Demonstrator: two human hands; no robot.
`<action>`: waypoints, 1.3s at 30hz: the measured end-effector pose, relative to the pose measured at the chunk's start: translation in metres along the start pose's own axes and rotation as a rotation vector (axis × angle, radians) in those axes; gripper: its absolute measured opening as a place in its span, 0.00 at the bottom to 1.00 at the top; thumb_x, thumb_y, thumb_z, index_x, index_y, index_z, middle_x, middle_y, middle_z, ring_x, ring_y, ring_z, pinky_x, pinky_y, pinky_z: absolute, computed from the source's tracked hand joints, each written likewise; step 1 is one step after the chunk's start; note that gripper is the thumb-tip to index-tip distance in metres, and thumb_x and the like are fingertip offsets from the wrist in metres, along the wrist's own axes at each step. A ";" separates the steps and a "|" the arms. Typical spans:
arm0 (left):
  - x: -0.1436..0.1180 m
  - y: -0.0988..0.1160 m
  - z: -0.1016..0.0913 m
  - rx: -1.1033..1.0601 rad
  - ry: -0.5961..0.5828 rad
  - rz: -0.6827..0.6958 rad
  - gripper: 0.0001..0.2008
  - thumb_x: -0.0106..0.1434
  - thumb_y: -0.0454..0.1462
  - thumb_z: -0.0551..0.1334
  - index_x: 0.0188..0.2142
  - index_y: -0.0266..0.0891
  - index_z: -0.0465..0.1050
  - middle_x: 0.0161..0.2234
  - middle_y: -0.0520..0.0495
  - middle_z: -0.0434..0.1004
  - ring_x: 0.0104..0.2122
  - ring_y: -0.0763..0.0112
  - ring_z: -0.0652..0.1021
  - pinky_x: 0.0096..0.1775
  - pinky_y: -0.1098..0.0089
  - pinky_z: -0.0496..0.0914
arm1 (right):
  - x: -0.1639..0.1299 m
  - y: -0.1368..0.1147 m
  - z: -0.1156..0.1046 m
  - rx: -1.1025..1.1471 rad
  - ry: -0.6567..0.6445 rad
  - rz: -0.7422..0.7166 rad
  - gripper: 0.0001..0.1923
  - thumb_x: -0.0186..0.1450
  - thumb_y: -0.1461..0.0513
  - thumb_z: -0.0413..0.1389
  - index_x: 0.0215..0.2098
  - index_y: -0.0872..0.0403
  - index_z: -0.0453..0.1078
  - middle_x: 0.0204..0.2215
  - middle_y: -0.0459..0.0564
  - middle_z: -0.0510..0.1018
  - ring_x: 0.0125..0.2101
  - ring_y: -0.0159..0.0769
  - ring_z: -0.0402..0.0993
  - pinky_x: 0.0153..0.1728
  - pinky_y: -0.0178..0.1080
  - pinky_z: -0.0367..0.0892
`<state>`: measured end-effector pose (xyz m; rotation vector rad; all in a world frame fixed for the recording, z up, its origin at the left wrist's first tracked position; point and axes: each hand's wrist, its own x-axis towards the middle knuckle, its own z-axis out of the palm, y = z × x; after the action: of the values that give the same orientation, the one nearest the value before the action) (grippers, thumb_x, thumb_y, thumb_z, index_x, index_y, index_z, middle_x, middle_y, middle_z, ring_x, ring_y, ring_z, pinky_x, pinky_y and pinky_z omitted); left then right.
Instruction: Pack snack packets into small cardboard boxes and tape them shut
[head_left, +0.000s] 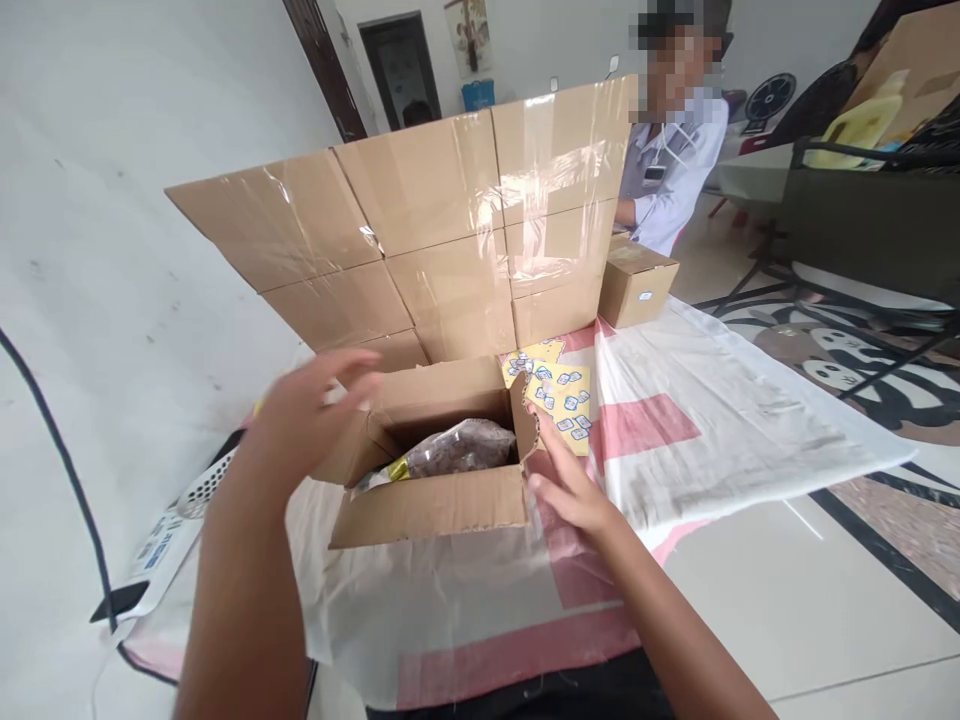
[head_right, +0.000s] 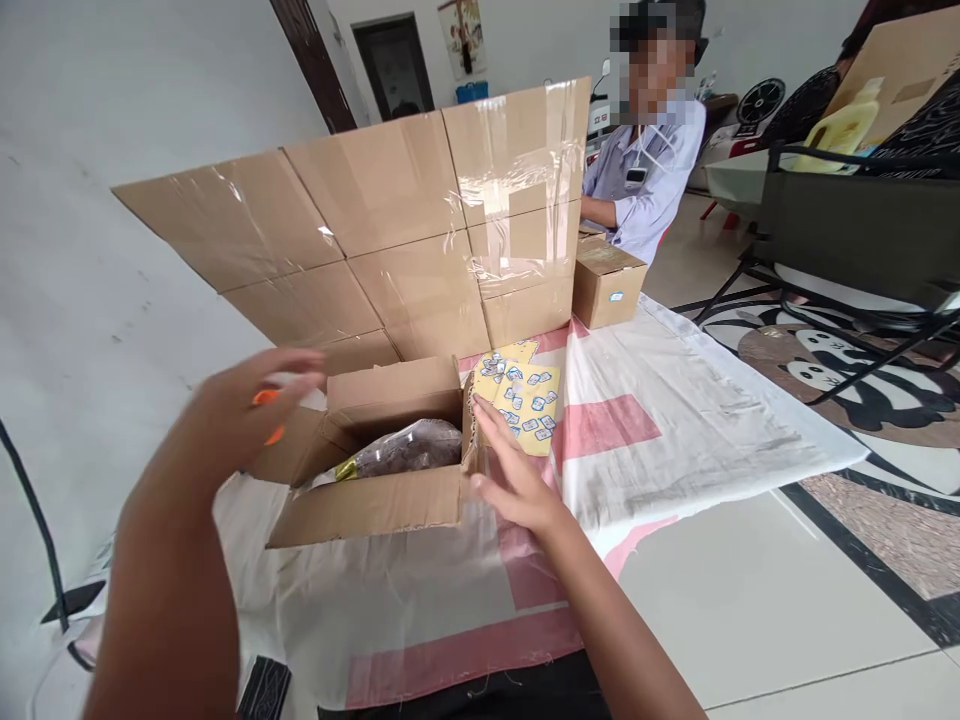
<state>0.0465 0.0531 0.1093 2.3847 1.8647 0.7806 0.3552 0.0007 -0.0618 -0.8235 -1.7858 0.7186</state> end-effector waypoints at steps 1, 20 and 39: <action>-0.016 -0.016 -0.001 -0.053 0.132 -0.168 0.27 0.69 0.54 0.56 0.55 0.38 0.72 0.52 0.39 0.80 0.49 0.51 0.80 0.46 0.52 0.78 | 0.001 -0.003 -0.001 0.029 0.016 -0.004 0.34 0.75 0.50 0.49 0.76 0.38 0.45 0.77 0.46 0.41 0.75 0.47 0.36 0.73 0.57 0.40; -0.086 -0.032 0.052 -0.219 0.215 -0.184 0.31 0.62 0.51 0.67 0.62 0.48 0.67 0.46 0.44 0.80 0.47 0.54 0.80 0.45 0.56 0.77 | 0.057 -0.016 0.016 0.206 0.224 0.071 0.23 0.73 0.54 0.46 0.66 0.42 0.56 0.53 0.51 0.72 0.58 0.46 0.68 0.65 0.54 0.59; -0.093 0.039 0.096 0.088 0.266 0.358 0.22 0.70 0.42 0.61 0.62 0.46 0.70 0.58 0.45 0.79 0.54 0.54 0.79 0.57 0.55 0.65 | 0.051 -0.023 0.018 0.243 0.192 0.115 0.24 0.73 0.59 0.53 0.66 0.39 0.62 0.61 0.47 0.71 0.66 0.44 0.63 0.70 0.52 0.53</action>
<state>0.1042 -0.0157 0.0034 2.8398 1.5921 1.1105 0.3196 0.0257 -0.0225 -0.8059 -1.4563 0.8816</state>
